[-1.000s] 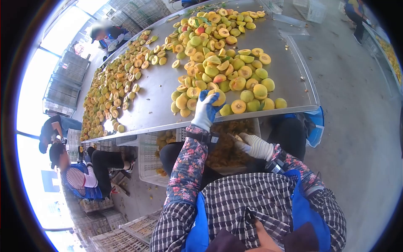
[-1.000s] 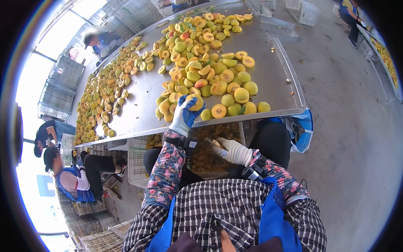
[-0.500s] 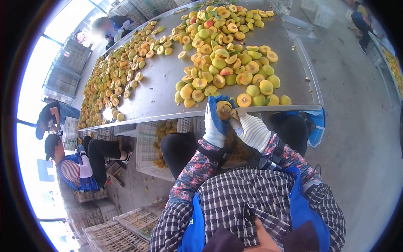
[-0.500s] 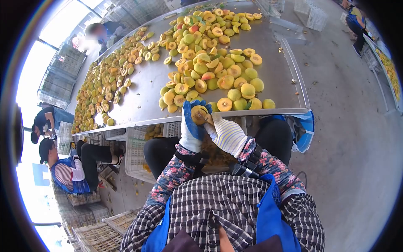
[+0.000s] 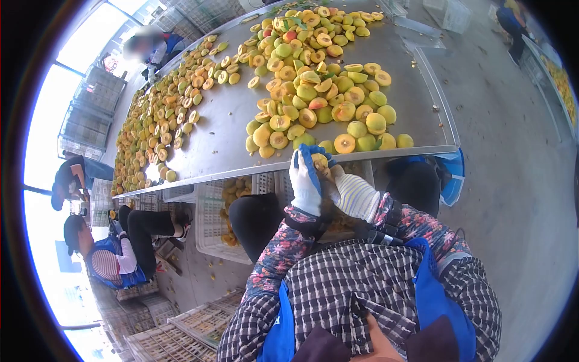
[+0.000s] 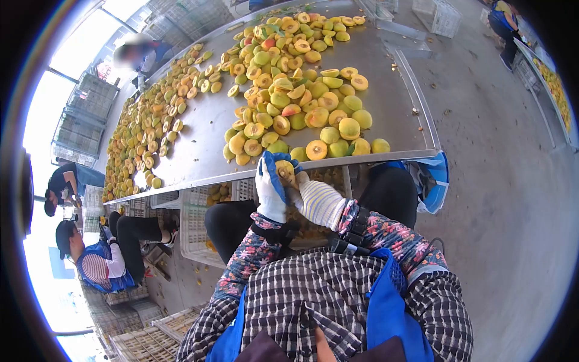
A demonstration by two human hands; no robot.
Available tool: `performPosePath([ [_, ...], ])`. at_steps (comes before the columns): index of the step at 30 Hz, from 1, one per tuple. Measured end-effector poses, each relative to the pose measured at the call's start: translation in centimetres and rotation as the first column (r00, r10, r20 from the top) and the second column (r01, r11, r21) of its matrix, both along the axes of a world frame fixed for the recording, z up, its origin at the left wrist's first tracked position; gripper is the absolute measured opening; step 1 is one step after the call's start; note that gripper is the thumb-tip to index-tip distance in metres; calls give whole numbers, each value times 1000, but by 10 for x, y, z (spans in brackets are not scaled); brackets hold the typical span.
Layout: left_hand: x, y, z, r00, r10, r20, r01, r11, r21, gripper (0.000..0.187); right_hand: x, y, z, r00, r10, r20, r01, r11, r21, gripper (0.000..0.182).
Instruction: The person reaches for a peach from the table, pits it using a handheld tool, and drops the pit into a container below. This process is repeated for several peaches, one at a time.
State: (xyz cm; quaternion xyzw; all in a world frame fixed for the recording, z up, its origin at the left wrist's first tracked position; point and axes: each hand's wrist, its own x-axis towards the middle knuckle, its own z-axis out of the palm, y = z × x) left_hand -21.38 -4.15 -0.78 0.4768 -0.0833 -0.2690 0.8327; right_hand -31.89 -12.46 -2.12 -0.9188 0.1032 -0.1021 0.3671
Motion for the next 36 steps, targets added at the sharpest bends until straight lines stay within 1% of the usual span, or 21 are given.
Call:
performPosePath([
  [2, -4, -2, 6, 998, 47, 34, -48, 999, 18, 35, 1, 5, -9, 985, 24, 170, -72, 958, 279, 40],
  [5, -2, 1, 6, 995, 24, 99, -28, 999, 37, 37, 1, -2, 1, 961, 49, 271, -149, 920, 362, 37],
  [7, 10, 4, 1, 968, -103, 229, 77, 990, 121, 40, 2, -7, -3, 954, 75, 292, -186, 909, 374, 37],
  [9, 13, 4, -5, 958, -136, 253, 96, 982, 163, 45, -2, -8, 5, 945, 93, 313, -215, 897, 385, 36],
  [11, 2, 3, 5, 986, -71, 151, 52, 990, 130, 48, -9, -5, 40, 979, 163, -126, 12, 566, 824, 37],
  [12, -3, 0, 4, 985, 2, 175, -17, 996, 86, 48, -10, -2, 45, 979, 151, -138, 43, 507, 861, 39],
  [13, -5, -2, 3, 985, -2, 174, -13, 996, 88, 48, -9, 2, 35, 979, 148, -138, 45, 505, 862, 39],
  [14, -6, -3, 1, 976, 44, 214, -64, 994, 88, 48, -4, 7, 13, 994, 29, 102, -93, 695, 713, 39],
  [15, -5, -4, -2, 963, 89, 255, -114, 990, 84, 48, 1, 8, -4, 934, -30, 357, -162, 854, 494, 39],
  [17, -2, -2, 0, 967, 72, 245, -97, 991, 91, 50, 1, 1, -12, 964, -12, 266, -114, 885, 452, 39],
  [19, -3, 5, 11, 969, -32, 245, -13, 983, 182, 53, -1, -6, -8, 989, 120, 89, -146, 902, 406, 40],
  [21, 6, 6, 0, 951, -49, 307, -17, 978, 208, 54, 3, -8, -9, 980, 120, 161, -175, 901, 396, 40],
  [23, 10, 7, -8, 971, -70, 227, 38, 989, 140, 51, 0, -7, -2, 965, 120, 233, -204, 903, 379, 39],
  [24, 8, 2, -7, 970, -82, 230, 51, 989, 138, 51, -4, -7, 29, 995, 94, 9, -75, 721, 689, 39],
  [25, 1, 3, -6, 972, -26, 235, 3, 995, 100, 50, -8, -2, 45, 965, 155, -210, 120, 451, 884, 38],
  [26, -3, 3, -5, 970, 31, 240, -46, 997, 60, 49, -2, 11, 8, 995, -4, 98, -82, 506, 858, 38],
  [27, -3, 4, -6, 970, 28, 243, -44, 997, 59, 49, 1, 10, 2, 995, -6, 101, -84, 507, 858, 38],
  [29, -4, 2, -9, 967, 56, 247, -77, 994, 78, 50, 2, 5, -7, 997, 10, 71, -42, 882, 469, 40],
  [30, -7, -1, -4, 973, 86, 215, -104, 992, 73, 49, -1, 1, 8, 999, 41, -16, -29, 895, 444, 41],
  [33, -1, 3, -11, 974, 51, 219, -71, 994, 83, 48, -2, -8, 11, 991, 117, -69, -83, 925, 371, 41],
  [36, 6, 6, -20, 964, -1, 267, -28, 994, 104, 46, 6, -9, -39, 985, 138, 106, -164, 939, 302, 41],
])
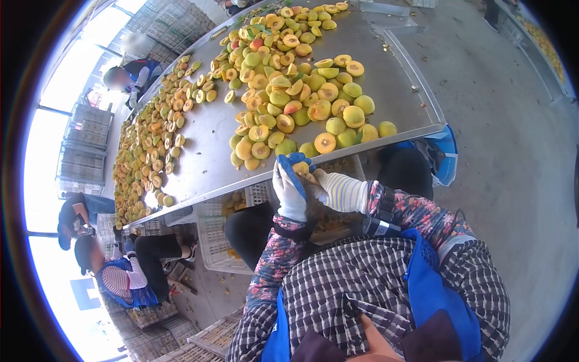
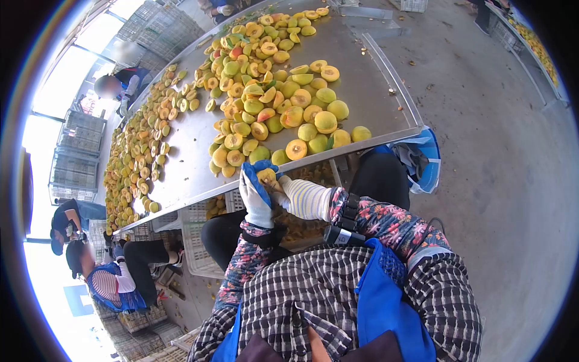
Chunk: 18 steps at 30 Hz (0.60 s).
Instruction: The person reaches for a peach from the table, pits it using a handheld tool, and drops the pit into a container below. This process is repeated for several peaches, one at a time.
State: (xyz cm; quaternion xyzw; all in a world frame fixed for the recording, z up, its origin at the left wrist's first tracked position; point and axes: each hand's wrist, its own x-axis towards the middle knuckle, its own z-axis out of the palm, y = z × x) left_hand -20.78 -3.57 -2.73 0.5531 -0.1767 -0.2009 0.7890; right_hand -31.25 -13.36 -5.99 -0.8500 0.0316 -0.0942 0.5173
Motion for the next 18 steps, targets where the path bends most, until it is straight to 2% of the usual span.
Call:
performPosePath([
  [1, 0, 1, 0, 999, -40, -19, 40, 999, 13, 44, 1, 1, -4, 994, 20, 111, -18, 1000, -19, 42],
  [2, 2, 1, 1, 999, -44, -18, 44, 999, 10, 44, 1, 1, -7, 994, 17, 112, -14, 1000, -22, 42],
  [4, 4, 4, 3, 990, -107, -96, 111, 993, 40, 44, 2, 3, 4, 997, 13, 72, -39, 929, 369, 45],
  [5, 6, 5, 3, 990, -103, -97, 108, 993, 42, 44, 2, 0, 4, 997, 17, 71, -42, 928, 371, 45],
  [7, 9, 5, 9, 984, -178, 1, 176, 973, 149, 50, 2, -15, 1, 957, 214, -197, -110, 892, 438, 50],
  [9, 9, 4, 14, 976, -211, 54, 196, 959, 203, 51, 1, -21, 2, 952, 264, -157, -169, 878, 448, 54],
  [11, 7, 2, 15, 983, -185, 16, 182, 976, 119, 55, -1, -22, 16, 962, 180, -206, -70, 890, 451, 58],
  [12, 5, 1, 18, 984, -175, 17, 172, 978, 115, 55, 4, -18, -3, 974, 145, -172, -32, 848, 529, 56],
  [13, 2, 0, 22, 985, -164, 48, 159, 983, 96, 58, 5, -13, -5, 973, 154, -172, -42, 850, 525, 56],
  [14, 0, 0, 24, 985, -152, 79, 146, 986, 76, 61, 6, -6, -8, 999, 13, 35, -27, 905, 425, 54],
  [15, -1, 0, 22, 987, -139, 79, 134, 988, 74, 61, 7, -1, -8, 961, -104, 255, 14, 944, 330, 52],
  [16, -1, 1, 18, 984, -145, 103, 138, 988, 71, 63, 9, 3, -8, 941, -121, 316, -15, 918, 396, 48],
  [17, -2, 2, 15, 980, -152, 126, 144, 987, 69, 65, 5, 1, -8, 942, -111, 315, -25, 918, 396, 48],
  [18, -4, 2, 18, 986, -168, -6, 169, 985, 30, 65, -2, -5, 0, 996, -10, 89, -44, 811, 583, 48],
])
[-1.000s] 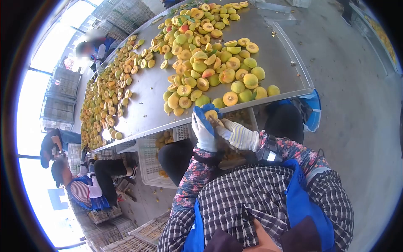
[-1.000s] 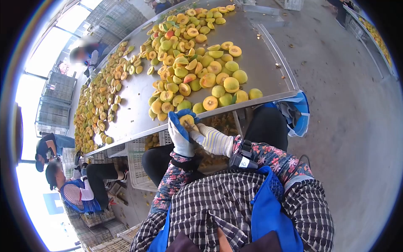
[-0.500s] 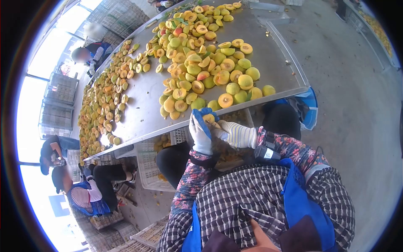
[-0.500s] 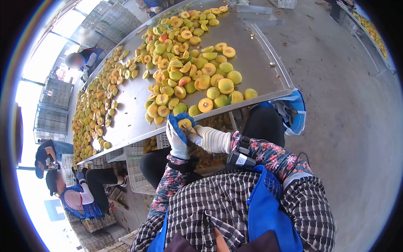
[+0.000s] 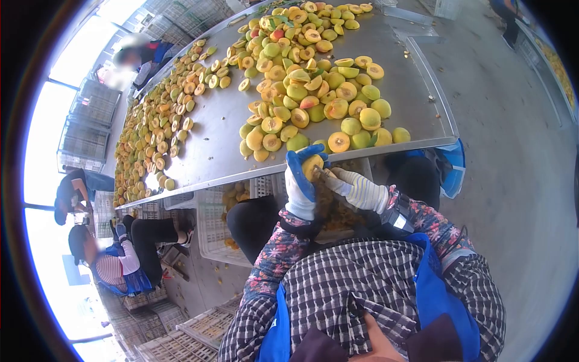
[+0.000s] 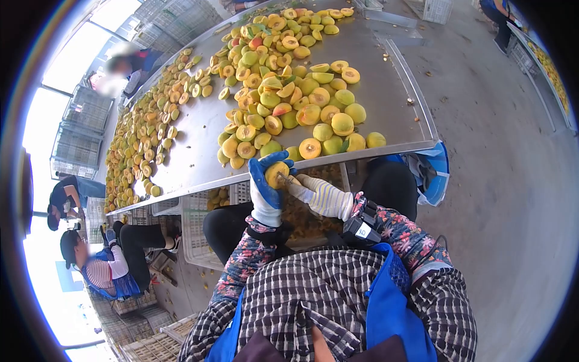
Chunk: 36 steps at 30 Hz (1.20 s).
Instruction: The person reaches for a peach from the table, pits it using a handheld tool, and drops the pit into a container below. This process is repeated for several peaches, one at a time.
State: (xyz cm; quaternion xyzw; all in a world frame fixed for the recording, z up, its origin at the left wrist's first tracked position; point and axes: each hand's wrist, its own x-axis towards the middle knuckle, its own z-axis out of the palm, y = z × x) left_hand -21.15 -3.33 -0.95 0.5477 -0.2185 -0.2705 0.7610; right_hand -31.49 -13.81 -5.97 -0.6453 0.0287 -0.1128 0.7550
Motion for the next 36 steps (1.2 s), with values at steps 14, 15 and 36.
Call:
performPosePath([
  [14, 2, -5, -10, 980, 111, -163, -100, 992, 76, 54, -13, -8, 37, 880, 213, -425, -120, 964, 236, 48],
  [15, 4, -4, -9, 980, 113, -166, -101, 992, 78, 54, -5, 2, 8, 999, -34, -36, 19, 934, -357, 43],
  [36, 16, 7, -56, 984, 180, -10, -177, 974, 145, 40, -4, 12, 48, 768, 306, -563, -109, 928, 355, 45],
])
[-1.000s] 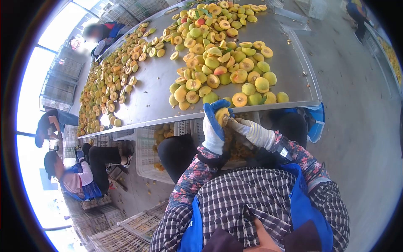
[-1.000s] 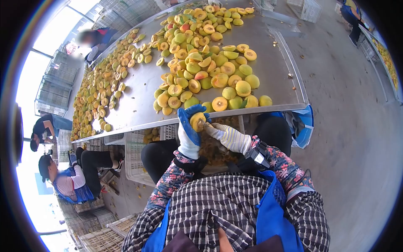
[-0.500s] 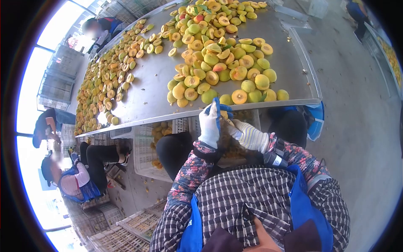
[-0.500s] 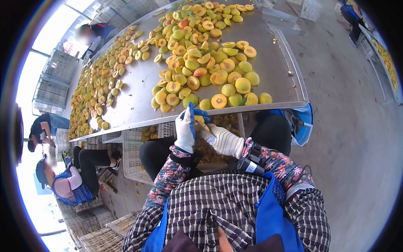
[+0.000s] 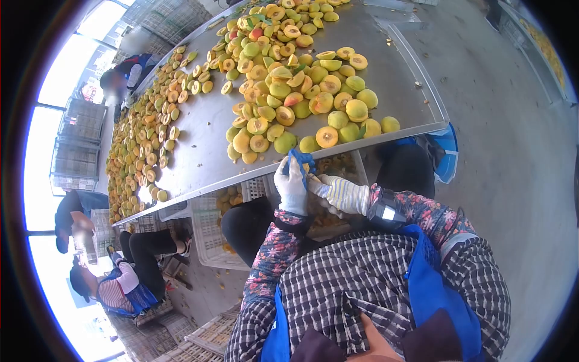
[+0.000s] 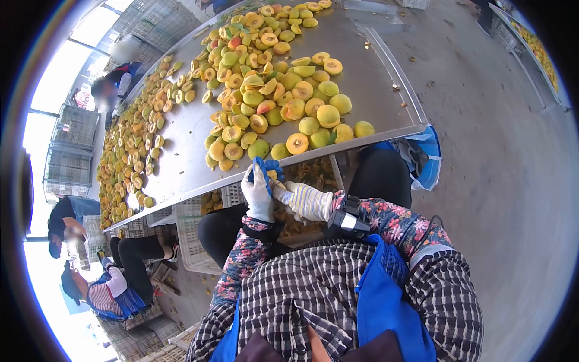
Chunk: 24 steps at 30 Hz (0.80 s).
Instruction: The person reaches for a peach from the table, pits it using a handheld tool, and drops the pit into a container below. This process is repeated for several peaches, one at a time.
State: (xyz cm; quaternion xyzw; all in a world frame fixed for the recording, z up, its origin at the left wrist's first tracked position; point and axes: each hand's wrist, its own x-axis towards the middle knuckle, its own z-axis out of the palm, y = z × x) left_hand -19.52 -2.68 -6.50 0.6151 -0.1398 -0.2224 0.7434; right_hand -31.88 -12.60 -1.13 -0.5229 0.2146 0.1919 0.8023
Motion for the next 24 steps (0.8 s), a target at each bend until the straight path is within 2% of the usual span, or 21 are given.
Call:
performPosePath([
  [1, 2, -1, -4, 999, 26, 20, -25, 999, -26, 39, 5, 4, -27, 1000, -4, 2, 4, 1000, -2, 45],
  [2, 1, -3, 3, 1000, 24, 19, -24, 999, -26, 39, 13, 11, -69, 929, -69, 364, 201, 919, -340, 46],
  [3, -1, -4, 16, 999, -32, 1, 32, 999, -13, 40, 16, 17, -94, 740, 14, 672, 471, 703, -534, 46],
  [5, 0, -2, 26, 996, -84, -18, 84, 996, -1, 40, 11, 8, -72, 777, 16, 629, 416, 736, -534, 46],
  [6, 3, -1, 28, 990, -143, -18, 144, 988, 46, 40, 3, 1, -29, 941, -44, 336, 165, 925, -342, 45],
  [7, 4, -1, 29, 979, -204, -20, 205, 974, 94, 41, -2, -5, -3, 1000, 18, 7, -17, 999, -32, 45],
  [8, 0, -2, 40, 979, -195, -64, 200, 976, 81, 41, -3, -9, 1, 999, 29, -36, -25, 994, 106, 45],
  [11, -2, 0, 23, 990, -138, -5, 138, 990, 12, 41, -1, -6, 2, 999, 17, -45, -14, 998, 62, 46],
  [12, -1, 1, 15, 992, -117, 51, 117, 993, 6, 40, -2, -3, 16, 998, 52, 21, -46, 971, -235, 45],
  [13, 0, -2, 19, 991, -122, 52, 122, 992, 5, 40, 1, 0, -3, 999, 47, 22, -40, 971, -237, 45],
  [14, -2, -3, 23, 994, -105, 6, 105, 994, -14, 40, 6, 7, -40, 973, 39, 225, 77, 871, -485, 44],
  [15, -3, -4, 28, 995, -86, -41, 85, 996, -32, 40, 9, 10, -41, 907, 91, 411, 233, 706, -669, 44],
  [16, -2, -5, 35, 990, -99, -99, 100, 995, 1, 41, 6, 7, -43, 929, 151, 339, 155, 670, -726, 43],
  [17, 0, -5, 35, 990, -98, -100, 99, 995, 3, 41, 6, 8, -44, 929, 152, 338, 154, 672, -725, 43],
  [19, 5, -3, 35, 976, -192, -102, 198, 979, 52, 44, 7, 10, -43, 894, 37, 447, 234, 812, -534, 43],
  [23, 12, -2, 34, 951, -283, -124, 300, 941, 155, 46, 4, 1, -42, 881, 142, 452, 188, 771, -609, 42],
  [24, 15, -2, 32, 941, -319, -114, 336, 919, 206, 46, 0, -5, -9, 969, 111, 219, -2, 895, -445, 40],
])
